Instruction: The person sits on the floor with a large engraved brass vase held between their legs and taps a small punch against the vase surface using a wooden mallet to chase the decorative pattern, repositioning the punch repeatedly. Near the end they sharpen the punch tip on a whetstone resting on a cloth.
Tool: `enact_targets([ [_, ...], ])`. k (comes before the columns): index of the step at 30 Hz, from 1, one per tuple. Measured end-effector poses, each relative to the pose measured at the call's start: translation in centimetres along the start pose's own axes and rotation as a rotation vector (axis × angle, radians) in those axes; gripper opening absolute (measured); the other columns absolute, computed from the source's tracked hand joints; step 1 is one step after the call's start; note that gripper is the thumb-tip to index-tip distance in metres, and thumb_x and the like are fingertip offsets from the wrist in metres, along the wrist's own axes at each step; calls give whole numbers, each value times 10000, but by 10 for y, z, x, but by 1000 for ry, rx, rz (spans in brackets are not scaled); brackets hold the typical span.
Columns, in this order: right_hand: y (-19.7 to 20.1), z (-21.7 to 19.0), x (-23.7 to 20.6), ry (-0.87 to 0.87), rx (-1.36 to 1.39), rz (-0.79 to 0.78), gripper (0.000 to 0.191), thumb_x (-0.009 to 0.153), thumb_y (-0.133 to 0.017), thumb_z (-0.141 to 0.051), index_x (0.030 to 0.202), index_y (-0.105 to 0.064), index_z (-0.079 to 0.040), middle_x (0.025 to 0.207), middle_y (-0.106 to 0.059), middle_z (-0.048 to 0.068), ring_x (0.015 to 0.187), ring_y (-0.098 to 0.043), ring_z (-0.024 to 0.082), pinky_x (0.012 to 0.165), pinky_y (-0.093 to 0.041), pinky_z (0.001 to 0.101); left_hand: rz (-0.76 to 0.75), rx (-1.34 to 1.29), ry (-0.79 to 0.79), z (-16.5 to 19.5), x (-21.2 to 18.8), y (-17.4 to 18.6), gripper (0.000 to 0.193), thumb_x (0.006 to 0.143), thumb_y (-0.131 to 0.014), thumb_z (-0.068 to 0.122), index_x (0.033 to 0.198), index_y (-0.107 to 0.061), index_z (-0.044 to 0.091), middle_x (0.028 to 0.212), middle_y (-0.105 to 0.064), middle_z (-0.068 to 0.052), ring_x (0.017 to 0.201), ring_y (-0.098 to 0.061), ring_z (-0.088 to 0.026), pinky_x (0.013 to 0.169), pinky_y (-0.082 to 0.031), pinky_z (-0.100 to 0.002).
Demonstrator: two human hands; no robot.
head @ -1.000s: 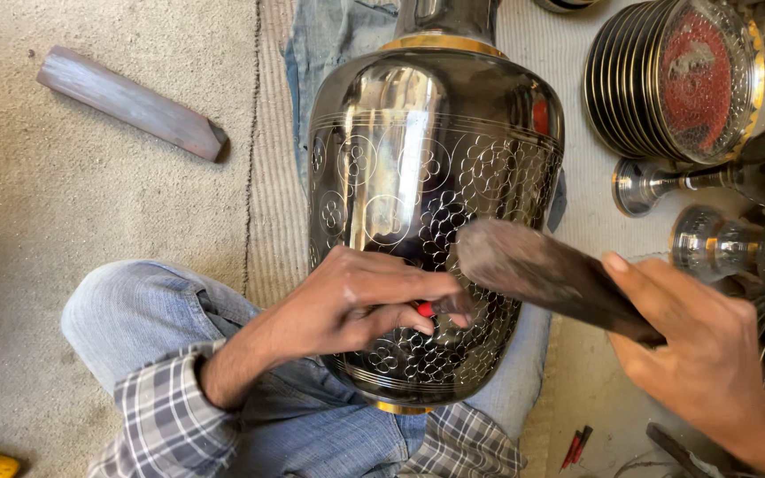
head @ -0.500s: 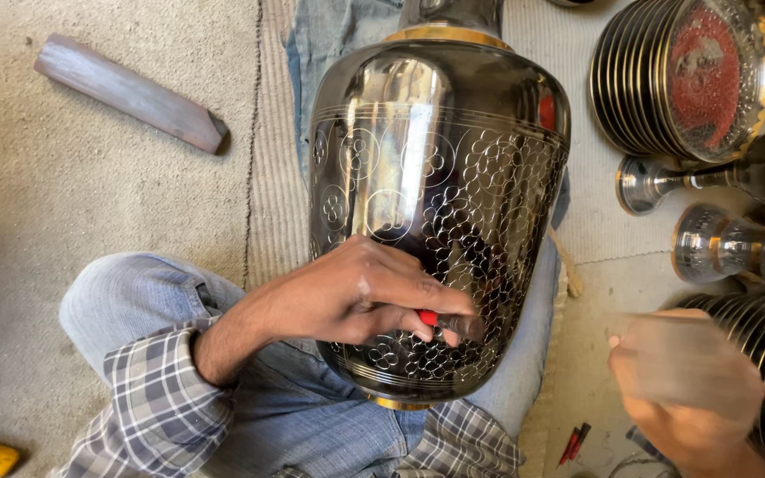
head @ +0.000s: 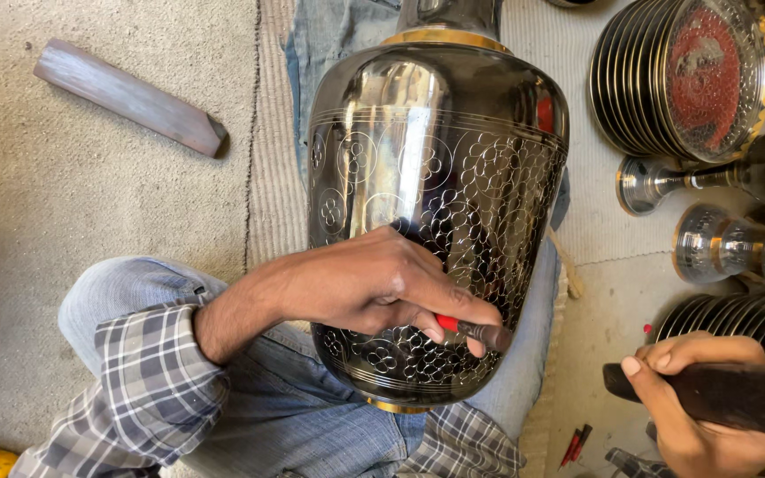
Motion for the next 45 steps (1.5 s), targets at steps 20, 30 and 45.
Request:
enact_targets([
  [20,-32,-56,129,269,-146,-473,947,731,-722,2,1559,-292,-160,936,-651,90,757,-691,213,676,-597,325,705,252,172,16,-26,-48,526,965,-718,58,1450,-586,213,1159,-797,40,750,-725,-88,664,-600,-248],
  [30,-53,-115,201,445,-746,-904,1007,620,-771,-76,1521,-433,-373,758,-622,-18,552,-625,158,545,-576,345,1188,28,333,20,-25,-86,437,925,-751,-47,1347,-648,3,1106,-804,-130,701,-622,-91,603,-535,-196],
  [45,-69,-165,231,597,-835,-1081,1028,815,-706,-1,1589,-226,-477,844,-647,-18,653,-661,139,503,-551,322,1493,9,196,5,-24,-106,446,937,-771,-88,1283,-525,47,1006,-753,-155,781,-759,-142,668,-681,-232],
])
Point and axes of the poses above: each hand's wrist, its own x-axis towards the middle knuckle, its own y-axis out of the back of the hand, z = x × y, the point moved 1 cm from there along x, towards the middle knuckle
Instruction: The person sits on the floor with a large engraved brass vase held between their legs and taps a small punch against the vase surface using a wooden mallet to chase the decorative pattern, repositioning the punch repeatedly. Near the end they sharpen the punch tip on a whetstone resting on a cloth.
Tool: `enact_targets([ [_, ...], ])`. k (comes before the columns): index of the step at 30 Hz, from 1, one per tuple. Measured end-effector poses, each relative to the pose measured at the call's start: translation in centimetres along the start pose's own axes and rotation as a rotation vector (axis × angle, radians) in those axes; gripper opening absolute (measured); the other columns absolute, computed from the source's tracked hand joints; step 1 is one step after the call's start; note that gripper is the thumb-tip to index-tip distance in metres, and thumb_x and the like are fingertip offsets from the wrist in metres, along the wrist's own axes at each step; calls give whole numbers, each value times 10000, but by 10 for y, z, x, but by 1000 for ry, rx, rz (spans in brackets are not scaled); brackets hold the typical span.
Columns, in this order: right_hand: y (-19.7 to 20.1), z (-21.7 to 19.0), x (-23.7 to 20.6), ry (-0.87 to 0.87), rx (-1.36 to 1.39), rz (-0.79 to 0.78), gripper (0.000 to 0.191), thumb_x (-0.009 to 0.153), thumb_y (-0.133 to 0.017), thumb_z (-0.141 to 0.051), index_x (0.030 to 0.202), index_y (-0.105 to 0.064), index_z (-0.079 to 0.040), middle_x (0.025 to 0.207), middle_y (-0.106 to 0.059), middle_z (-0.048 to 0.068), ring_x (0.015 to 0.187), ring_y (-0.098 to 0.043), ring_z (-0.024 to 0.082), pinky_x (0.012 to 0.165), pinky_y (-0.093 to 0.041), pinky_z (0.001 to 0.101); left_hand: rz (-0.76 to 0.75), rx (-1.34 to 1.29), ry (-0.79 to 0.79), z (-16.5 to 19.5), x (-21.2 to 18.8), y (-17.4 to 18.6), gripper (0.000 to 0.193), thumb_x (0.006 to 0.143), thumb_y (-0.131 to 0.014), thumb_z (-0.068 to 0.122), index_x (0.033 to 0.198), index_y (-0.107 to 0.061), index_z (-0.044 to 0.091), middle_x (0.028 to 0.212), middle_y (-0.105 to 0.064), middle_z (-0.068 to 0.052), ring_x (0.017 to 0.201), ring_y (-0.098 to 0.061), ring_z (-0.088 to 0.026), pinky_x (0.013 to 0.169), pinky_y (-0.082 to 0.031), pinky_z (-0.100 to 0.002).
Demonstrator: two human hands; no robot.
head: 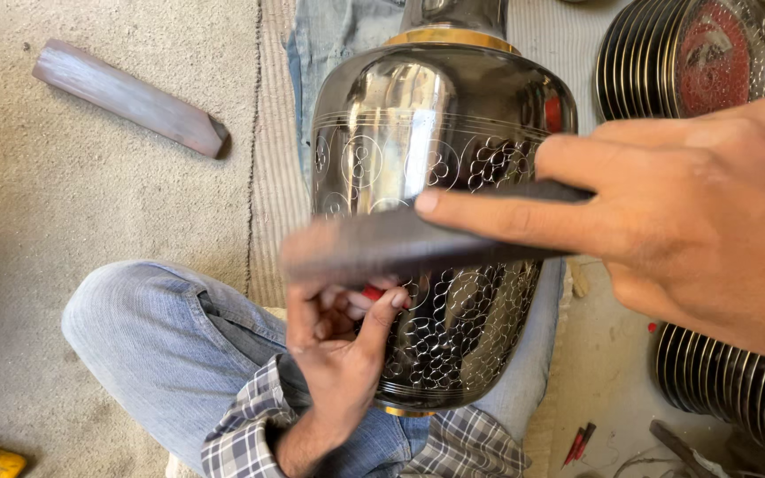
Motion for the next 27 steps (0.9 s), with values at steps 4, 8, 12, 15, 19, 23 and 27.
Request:
enact_targets([
  [4,-6,5,-6,-141,158,66,967,783,-739,-42,1572,-332,-427,767,-626,-56,618,-622,94,590,-593,263,-206,21,-36,6,11,0,409,940,-748,-37,1306,-572,7,1095,-746,-149,837,-690,-151,669,-594,-224],
  [8,-28,9,-26,-290,272,45,1021,705,-692,7,1566,-360,-429,846,-647,-74,644,-641,73,602,-559,251,-394,-12,-25,11,30,2,383,944,-711,18,1307,-591,13,1125,-747,-110,884,-709,-141,716,-629,-238],
  [12,-64,8,-52,-361,124,40,968,775,-709,-34,1596,-372,-421,898,-659,-49,720,-661,95,657,-594,251,-603,493,367,10,40,5,376,885,-790,106,1259,-744,123,817,-796,-122,544,-661,-263,486,-472,-348],
  [15,-84,7,-66,-317,571,418,915,738,-700,-8,1586,-421,-209,1104,-693,6,816,-730,123,642,-569,250,-627,96,-31,18,45,5,447,958,-745,47,1386,-624,89,1181,-793,-105,932,-805,-127,722,-692,-238],
  [19,-105,-2,-88,-457,222,93,886,785,-764,-158,1573,-397,-331,1007,-700,-5,782,-730,144,717,-605,292,-750,80,-116,19,56,5,482,973,-741,83,1429,-591,120,1213,-775,-73,1003,-802,-156,788,-703,-262],
  [23,-136,-14,-101,-471,375,367,833,741,-795,-82,1509,-507,-229,1009,-750,81,819,-739,213,691,-599,376,-897,180,-204,18,65,3,494,967,-749,113,1438,-605,161,1180,-792,3,948,-810,-135,789,-693,-272],
  [27,-173,-22,-104,-609,608,485,839,746,-785,-46,1538,-508,-33,975,-736,133,757,-733,178,671,-582,337,-994,166,-166,13,77,-3,485,958,-743,101,1412,-608,208,1169,-798,25,872,-814,-99,621,-660,-237],
])
Point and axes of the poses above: each hand's wrist, its own x-axis towards the middle knuckle, its own y-axis out of the back of the hand, z = x × y, the point moved 1 cm from there along x, towards the middle knuckle
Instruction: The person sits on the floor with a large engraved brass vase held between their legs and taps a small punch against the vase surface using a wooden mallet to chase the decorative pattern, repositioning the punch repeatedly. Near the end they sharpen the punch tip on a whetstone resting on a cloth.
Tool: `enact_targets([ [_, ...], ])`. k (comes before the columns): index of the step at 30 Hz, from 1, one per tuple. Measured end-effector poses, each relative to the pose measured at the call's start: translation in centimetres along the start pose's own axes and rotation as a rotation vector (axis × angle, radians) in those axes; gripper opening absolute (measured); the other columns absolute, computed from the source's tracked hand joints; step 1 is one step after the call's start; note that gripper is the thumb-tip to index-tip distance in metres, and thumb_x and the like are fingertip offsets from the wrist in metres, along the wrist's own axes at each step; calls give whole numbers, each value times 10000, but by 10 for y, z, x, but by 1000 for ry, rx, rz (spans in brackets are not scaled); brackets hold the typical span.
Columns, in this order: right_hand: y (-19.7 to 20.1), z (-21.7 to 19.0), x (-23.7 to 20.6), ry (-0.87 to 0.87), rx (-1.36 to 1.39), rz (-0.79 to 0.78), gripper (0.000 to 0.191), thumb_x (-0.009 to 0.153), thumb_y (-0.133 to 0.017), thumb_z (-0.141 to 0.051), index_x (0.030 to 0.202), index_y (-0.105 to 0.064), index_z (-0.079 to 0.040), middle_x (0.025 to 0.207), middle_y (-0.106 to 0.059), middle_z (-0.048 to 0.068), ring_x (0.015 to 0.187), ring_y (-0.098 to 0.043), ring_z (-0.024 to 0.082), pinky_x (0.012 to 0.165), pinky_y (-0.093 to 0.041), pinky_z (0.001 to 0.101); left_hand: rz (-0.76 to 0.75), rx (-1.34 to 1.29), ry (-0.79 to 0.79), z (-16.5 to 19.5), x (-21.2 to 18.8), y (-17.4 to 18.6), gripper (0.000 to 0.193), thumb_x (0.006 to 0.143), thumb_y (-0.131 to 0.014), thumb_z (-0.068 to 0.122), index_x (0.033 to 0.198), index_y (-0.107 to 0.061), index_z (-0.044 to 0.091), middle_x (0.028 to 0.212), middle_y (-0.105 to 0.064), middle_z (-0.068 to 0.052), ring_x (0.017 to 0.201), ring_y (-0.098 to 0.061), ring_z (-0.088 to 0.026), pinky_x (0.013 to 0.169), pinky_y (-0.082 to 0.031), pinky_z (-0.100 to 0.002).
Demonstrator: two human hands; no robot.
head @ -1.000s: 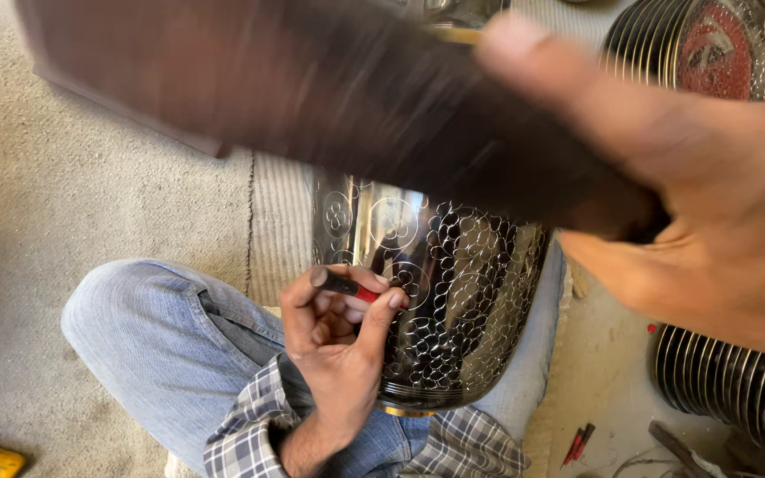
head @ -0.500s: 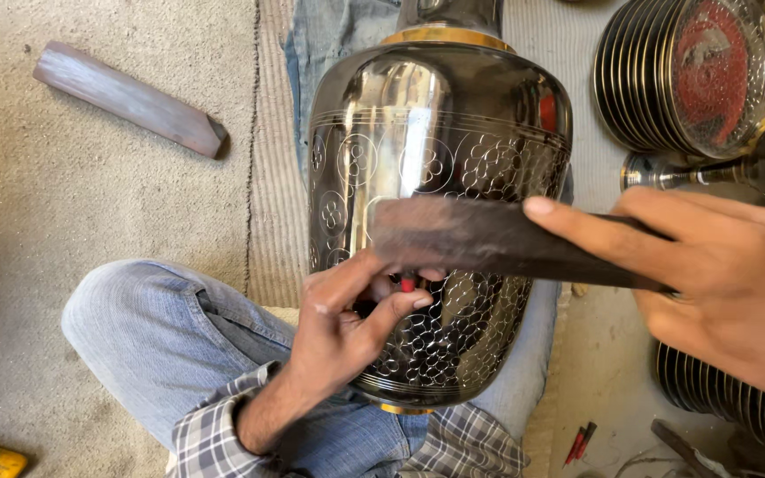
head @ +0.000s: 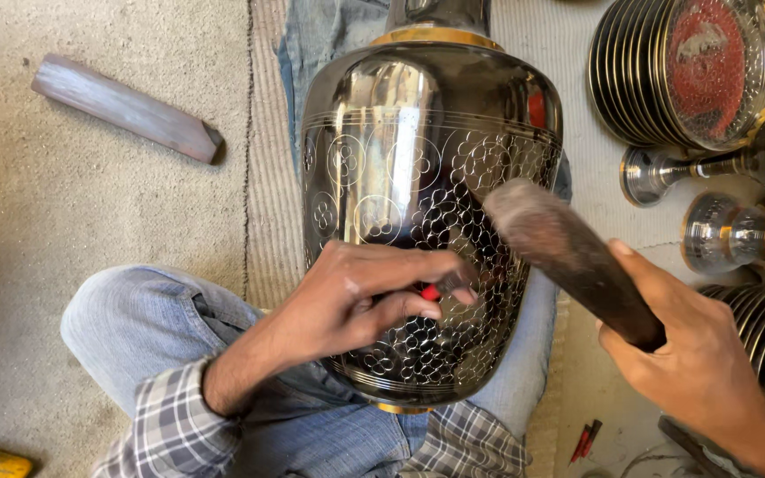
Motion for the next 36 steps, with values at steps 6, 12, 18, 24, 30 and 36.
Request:
enact_targets([
  [6,-10,7,-34,181,100,311,480,865,-775,-3,1286,-551,-58,931,-691,107,754,-702,204,675,-571,291,-254,-199,-226,-3,11,16,611,1034,-628,-94,1496,-488,281,1263,-729,12,1023,-784,-117,719,-667,-185],
  [12,-33,31,-49,406,-320,308,767,724,-769,58,1377,-455,-196,878,-712,103,616,-629,188,537,-519,324,-454,17,-139,-4,25,20,656,882,-643,-86,1463,-600,214,1135,-796,31,912,-815,-119,769,-664,-249],
  [18,-59,40,-62,303,26,421,920,870,-767,27,1637,-295,-164,1056,-687,164,840,-722,217,701,-590,299,-171,45,-157,6,30,9,490,936,-752,78,1402,-628,167,1268,-758,-16,1062,-787,-161,805,-665,-259],
  [24,-49,31,-82,-10,173,478,599,868,-801,88,1279,-474,-199,958,-689,149,796,-713,225,700,-603,298,-445,-148,-94,4,41,14,556,925,-660,-109,1405,-623,168,1246,-775,-22,986,-813,-108,740,-688,-242],
  [30,-40,34,-72,163,50,417,312,817,-787,13,1048,-656,-150,953,-707,106,789,-715,207,675,-573,297,-512,-113,-104,5,39,20,772,772,-544,-203,1438,-620,177,1227,-774,-38,994,-811,-109,761,-685,-246],
  [36,-30,29,-44,196,55,353,299,753,-769,12,1003,-685,-130,914,-689,135,740,-702,222,585,-523,312,-291,-62,-84,8,21,12,687,872,-632,-135,1438,-569,249,1241,-777,6,904,-809,-97,509,-550,-187],
])
Point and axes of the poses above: each hand's wrist, its own x-axis towards the middle knuckle, its own y-axis out of the back of the hand, z = x × y, the point moved 1 cm from there along x, towards the middle knuckle
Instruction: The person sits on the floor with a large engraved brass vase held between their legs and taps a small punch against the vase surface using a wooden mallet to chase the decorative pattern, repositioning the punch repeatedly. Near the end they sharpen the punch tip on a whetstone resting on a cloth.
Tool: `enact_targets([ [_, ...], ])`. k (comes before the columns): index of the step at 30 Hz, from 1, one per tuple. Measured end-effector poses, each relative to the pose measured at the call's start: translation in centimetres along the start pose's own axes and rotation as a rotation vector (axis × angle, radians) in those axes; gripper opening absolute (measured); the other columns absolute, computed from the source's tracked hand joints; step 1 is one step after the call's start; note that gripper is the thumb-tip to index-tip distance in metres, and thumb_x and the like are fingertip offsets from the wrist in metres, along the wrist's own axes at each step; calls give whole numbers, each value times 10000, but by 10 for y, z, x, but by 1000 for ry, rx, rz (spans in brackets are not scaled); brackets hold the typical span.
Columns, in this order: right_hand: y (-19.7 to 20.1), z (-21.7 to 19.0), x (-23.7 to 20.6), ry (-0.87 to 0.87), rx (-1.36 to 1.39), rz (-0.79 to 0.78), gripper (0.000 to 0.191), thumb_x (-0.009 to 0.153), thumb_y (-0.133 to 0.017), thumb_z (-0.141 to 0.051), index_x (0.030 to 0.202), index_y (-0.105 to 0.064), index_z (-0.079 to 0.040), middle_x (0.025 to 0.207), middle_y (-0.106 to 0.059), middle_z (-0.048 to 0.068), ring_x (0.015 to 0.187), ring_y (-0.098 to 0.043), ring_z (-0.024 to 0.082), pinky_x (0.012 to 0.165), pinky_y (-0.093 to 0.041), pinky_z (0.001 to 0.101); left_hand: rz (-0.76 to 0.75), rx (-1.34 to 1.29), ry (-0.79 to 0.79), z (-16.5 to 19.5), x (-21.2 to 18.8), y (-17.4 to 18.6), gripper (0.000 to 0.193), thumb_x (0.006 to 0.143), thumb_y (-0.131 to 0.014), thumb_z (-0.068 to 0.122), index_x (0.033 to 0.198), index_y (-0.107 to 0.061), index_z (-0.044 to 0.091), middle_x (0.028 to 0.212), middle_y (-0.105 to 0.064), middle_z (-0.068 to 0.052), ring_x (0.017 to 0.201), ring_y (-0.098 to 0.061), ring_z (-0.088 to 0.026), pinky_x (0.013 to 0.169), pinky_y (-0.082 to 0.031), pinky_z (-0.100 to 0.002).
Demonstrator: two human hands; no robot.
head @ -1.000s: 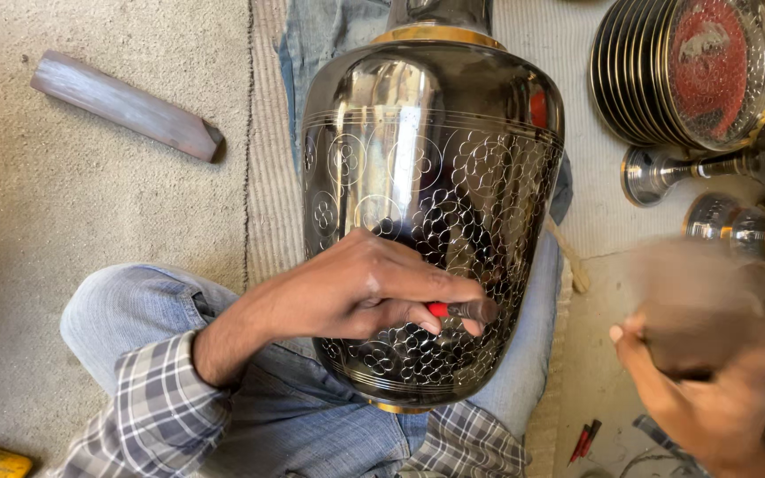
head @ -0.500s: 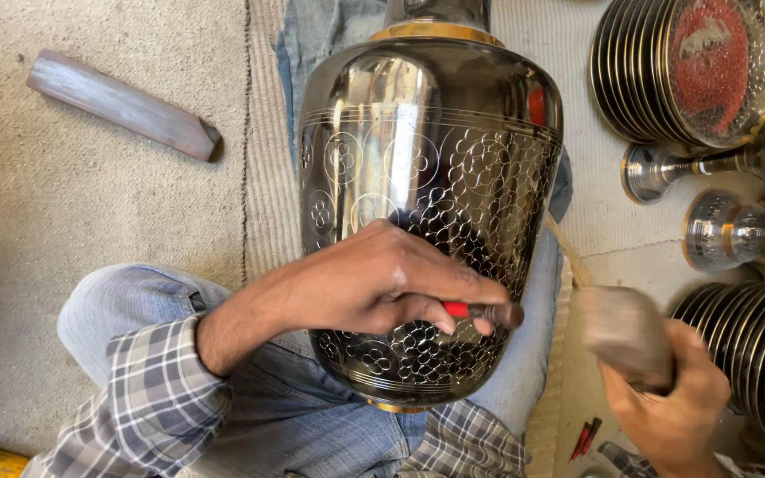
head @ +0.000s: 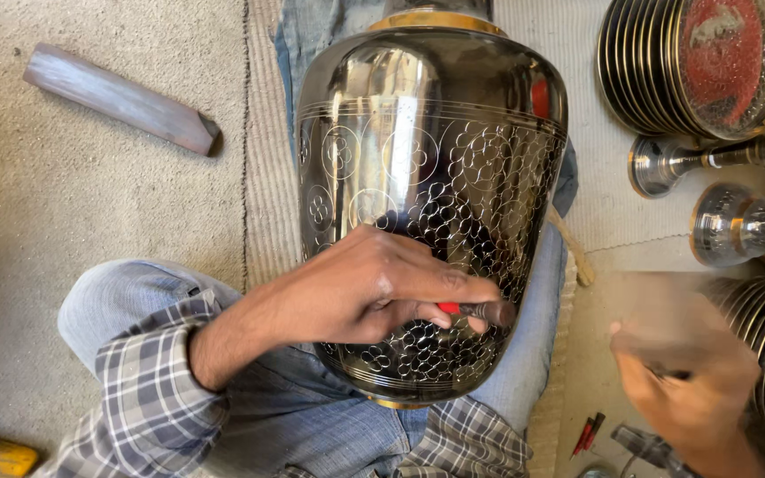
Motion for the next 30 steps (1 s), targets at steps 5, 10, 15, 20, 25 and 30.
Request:
enact_targets([
  [5,2,-8,36,-30,182,-132,593,783,-777,-10,1308,-509,-74,939,-701,110,753,-725,192,682,-602,303,215,250,56,7,-12,-12,663,856,-662,-87,1443,-602,215,1168,-797,20,820,-768,-113,602,-585,-230],
  [10,16,-25,82,108,88,-236,836,729,-766,-10,1483,-407,-44,1026,-683,160,827,-721,239,702,-594,335,434,203,88,9,-21,-26,616,912,-642,-82,1469,-577,174,1177,-791,8,856,-789,-103,710,-648,-236],
  [15,20,-48,129,94,-108,-475,810,730,-800,-8,1472,-515,-166,830,-687,95,611,-669,201,560,-557,351,666,-97,112,3,-26,-45,482,1004,-713,-30,1448,-565,85,1189,-791,-86,896,-813,-124,692,-706,-205],
  [20,27,-52,158,269,-224,-352,556,857,-694,21,1393,-548,15,858,-627,135,537,-538,168,507,-429,352,1079,-165,208,6,-29,-74,431,951,-743,-54,1342,-565,-12,1108,-753,-142,815,-731,-106,641,-622,-215],
  [25,31,-46,163,-18,-55,-456,230,940,-720,-15,1045,-542,-117,786,-559,36,686,-585,139,669,-476,248,1136,-68,108,2,-30,-80,446,987,-755,-38,1366,-526,15,1105,-746,-120,854,-748,-100,694,-646,-219],
  [30,35,-59,167,344,-289,-569,772,774,-711,34,1467,-500,-235,805,-645,40,626,-648,143,594,-555,292,972,-12,193,0,-32,-69,277,969,-784,24,1206,-641,29,1070,-808,-117,635,-641,-32,487,-524,-157],
])
Point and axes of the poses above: each hand's wrist, its own x-axis towards the middle knuckle, its own y-axis out of the back of the hand, z = x × y, the point moved 1 cm from there along x, towards the middle knuckle
